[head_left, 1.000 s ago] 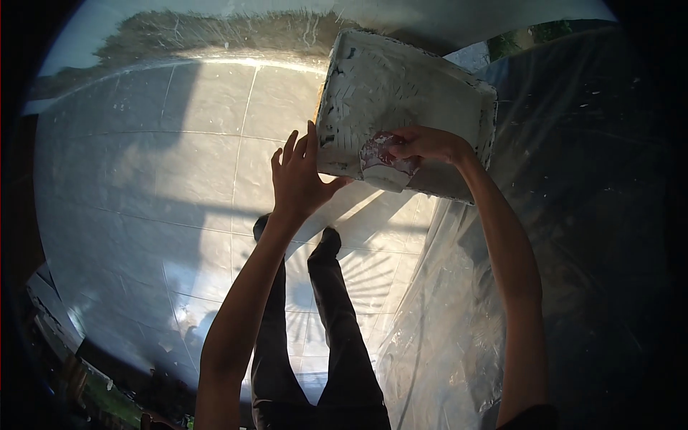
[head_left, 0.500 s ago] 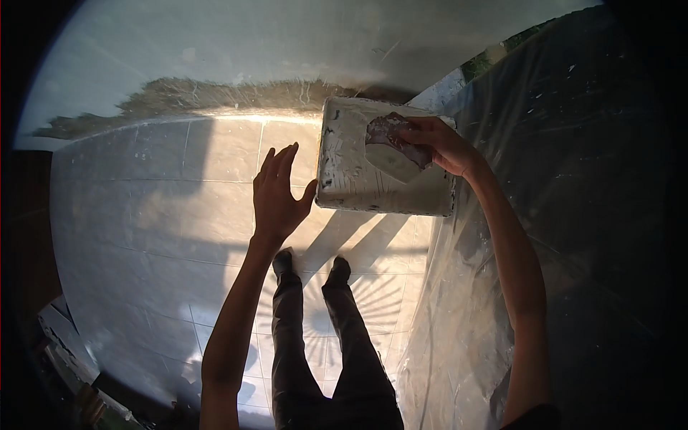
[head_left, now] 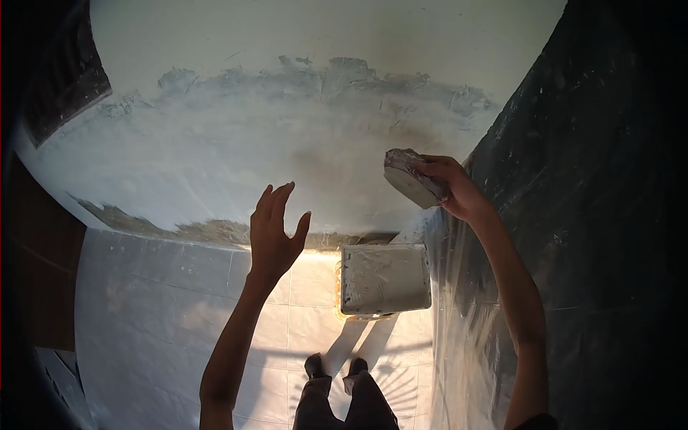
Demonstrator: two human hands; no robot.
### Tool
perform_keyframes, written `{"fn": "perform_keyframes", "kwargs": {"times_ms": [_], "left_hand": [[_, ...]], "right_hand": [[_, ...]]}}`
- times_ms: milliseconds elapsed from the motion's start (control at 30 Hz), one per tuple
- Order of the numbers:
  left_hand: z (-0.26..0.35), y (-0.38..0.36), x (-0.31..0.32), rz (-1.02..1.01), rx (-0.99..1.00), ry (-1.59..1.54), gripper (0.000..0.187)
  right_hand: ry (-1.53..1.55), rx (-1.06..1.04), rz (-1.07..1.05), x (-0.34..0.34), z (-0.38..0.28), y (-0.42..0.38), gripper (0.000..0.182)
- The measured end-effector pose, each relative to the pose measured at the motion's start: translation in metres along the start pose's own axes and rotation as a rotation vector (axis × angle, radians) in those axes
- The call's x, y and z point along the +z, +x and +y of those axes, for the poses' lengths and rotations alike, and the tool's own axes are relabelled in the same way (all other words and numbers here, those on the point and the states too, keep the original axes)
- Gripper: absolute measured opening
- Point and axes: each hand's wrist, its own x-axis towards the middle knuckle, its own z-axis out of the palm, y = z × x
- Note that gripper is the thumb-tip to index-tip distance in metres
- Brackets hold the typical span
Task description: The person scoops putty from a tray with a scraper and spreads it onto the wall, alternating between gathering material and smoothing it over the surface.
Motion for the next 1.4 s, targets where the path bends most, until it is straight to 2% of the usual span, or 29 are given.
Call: {"fn": "perform_keyframes", "kwargs": {"times_ms": [100, 167, 367, 467, 700, 767, 933, 1033, 1167, 1200, 1267, 1333, 1400], "left_hand": [[0.016, 0.047, -0.032, 0.070, 0.079, 0.027, 0.056], [0.029, 0.078, -0.053, 0.113, 0.128, 0.014, 0.055], [0.065, 0.161, -0.103, 0.254, 0.286, -0.016, 0.052], [0.086, 0.194, -0.122, 0.317, 0.306, 0.017, 0.053], [0.118, 0.264, -0.154, 0.429, 0.347, 0.077, 0.050], [0.122, 0.278, -0.161, 0.461, 0.357, 0.078, 0.049], [0.127, 0.315, -0.176, 0.532, 0.378, 0.085, 0.048], [0.124, 0.343, -0.184, 0.628, 0.456, 0.104, 0.043], [0.120, 0.378, -0.189, 0.576, 0.440, 0.088, 0.046], [0.116, 0.388, -0.188, 0.610, 0.476, 0.140, 0.047], [0.110, 0.404, -0.182, 0.649, 0.522, 0.187, 0.048], [0.106, 0.418, -0.176, 0.731, 0.543, 0.264, 0.050], [0.099, 0.428, -0.168, 0.729, 0.533, 0.255, 0.051]], "right_hand": [[-0.037, -0.069, -0.002, 0.021, -0.057, -0.007, 0.027], [-0.055, -0.116, 0.107, 0.037, -0.090, -0.009, 0.028], [-0.074, -0.192, 0.053, 0.053, -0.187, -0.016, 0.022], [-0.057, -0.244, -0.026, 0.048, -0.225, -0.015, 0.019], [-0.061, -0.369, -0.006, 0.041, -0.302, -0.011, 0.017], [-0.101, -0.443, 0.185, 0.055, -0.323, -0.015, 0.017], [-0.109, -0.537, 0.198, 0.057, -0.382, 0.001, 0.018], [-0.208, -0.672, 0.244, 0.060, -0.417, 0.014, 0.021], [-0.399, -0.797, 0.401, 0.057, -0.464, 0.033, 0.025], [-0.399, -0.798, 0.408, 0.060, -0.470, 0.034, 0.025], [-0.561, -0.892, 0.566, 0.069, -0.482, 0.034, 0.030], [-0.600, -0.942, 0.602, 0.064, -0.494, 0.041, 0.033], [-0.810, -1.089, 0.765, 0.062, -0.506, 0.045, 0.036]]}}
